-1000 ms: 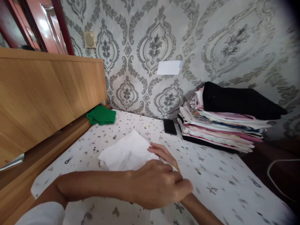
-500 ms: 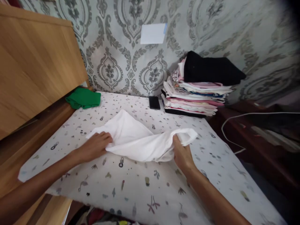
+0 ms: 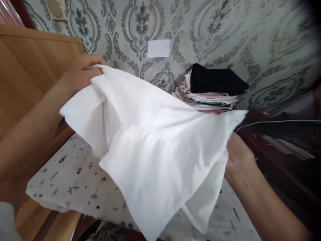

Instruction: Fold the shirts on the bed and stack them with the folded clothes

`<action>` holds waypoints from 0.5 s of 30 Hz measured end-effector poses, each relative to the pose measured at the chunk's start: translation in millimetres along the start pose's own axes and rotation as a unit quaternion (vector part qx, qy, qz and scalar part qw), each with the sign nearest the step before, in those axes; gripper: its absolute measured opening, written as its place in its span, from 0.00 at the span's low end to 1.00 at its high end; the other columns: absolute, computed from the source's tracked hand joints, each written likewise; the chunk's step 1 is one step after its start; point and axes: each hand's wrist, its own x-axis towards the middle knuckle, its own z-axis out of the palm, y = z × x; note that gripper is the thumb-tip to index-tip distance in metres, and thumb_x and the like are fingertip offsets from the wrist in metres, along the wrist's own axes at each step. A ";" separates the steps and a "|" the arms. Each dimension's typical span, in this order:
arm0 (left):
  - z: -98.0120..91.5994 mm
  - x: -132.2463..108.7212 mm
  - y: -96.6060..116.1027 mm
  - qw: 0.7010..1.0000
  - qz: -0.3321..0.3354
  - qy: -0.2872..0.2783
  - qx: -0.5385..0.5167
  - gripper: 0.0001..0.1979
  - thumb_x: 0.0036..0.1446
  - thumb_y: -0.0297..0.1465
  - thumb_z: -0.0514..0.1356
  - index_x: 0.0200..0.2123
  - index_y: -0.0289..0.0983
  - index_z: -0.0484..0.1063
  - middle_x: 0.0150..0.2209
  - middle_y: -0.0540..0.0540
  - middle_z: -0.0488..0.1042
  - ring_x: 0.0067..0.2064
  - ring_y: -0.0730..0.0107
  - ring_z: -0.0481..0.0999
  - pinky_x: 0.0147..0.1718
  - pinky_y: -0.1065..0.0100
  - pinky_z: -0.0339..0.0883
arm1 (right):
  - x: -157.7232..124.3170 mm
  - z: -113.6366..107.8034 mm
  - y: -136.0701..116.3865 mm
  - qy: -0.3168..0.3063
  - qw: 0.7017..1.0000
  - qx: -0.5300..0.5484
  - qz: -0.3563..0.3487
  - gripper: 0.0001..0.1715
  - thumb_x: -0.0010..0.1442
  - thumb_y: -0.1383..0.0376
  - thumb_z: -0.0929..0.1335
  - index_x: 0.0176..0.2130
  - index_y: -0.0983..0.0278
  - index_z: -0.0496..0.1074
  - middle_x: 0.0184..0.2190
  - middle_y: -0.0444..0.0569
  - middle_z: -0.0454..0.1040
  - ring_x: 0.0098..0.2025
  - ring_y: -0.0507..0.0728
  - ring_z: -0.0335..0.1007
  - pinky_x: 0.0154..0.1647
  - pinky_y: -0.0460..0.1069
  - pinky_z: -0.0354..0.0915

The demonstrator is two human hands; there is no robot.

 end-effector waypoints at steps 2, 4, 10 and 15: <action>28.9 31.4 -10.5 0.995 -0.025 -0.071 0.059 0.13 0.60 0.26 0.54 0.46 0.31 0.72 0.40 0.49 0.75 0.44 0.67 0.75 0.46 0.64 0.66 | 11.4 -8.6 23.0 0.024 0.994 -0.002 0.103 0.09 0.53 0.58 0.67 0.34 0.59 0.74 0.31 0.51 0.80 0.38 0.64 0.78 0.33 0.56 0.74; 62.0 45.8 -32.9 0.989 -0.051 -0.091 0.101 0.14 0.61 0.26 0.54 0.48 0.29 0.71 0.43 0.44 0.76 0.45 0.67 0.74 0.50 0.61 0.64 | 18.2 -23.7 55.4 0.097 0.984 -0.050 0.141 0.11 0.53 0.59 0.68 0.37 0.62 0.73 0.31 0.53 0.79 0.38 0.65 0.77 0.33 0.56 0.74; 121.9 -8.7 -101.6 0.976 -0.074 -0.171 0.115 0.13 0.59 0.29 0.55 0.46 0.33 0.72 0.43 0.44 0.78 0.41 0.66 0.75 0.44 0.65 0.67 | 2.8 -84.7 122.9 0.154 0.923 -0.351 -0.016 0.33 0.56 0.55 0.68 0.58 0.62 0.65 0.56 0.62 0.69 0.53 0.68 0.71 0.47 0.62 0.72; 141.3 -67.2 -135.1 0.955 -0.061 -0.279 0.075 0.18 0.58 0.41 0.53 0.46 0.37 0.71 0.42 0.44 0.77 0.41 0.62 0.76 0.41 0.64 0.69 | -13.0 -71.7 130.7 -0.035 0.778 -0.559 -0.284 0.31 0.62 0.53 0.66 0.60 0.61 0.65 0.64 0.60 0.61 0.65 0.70 0.57 0.60 0.67 0.62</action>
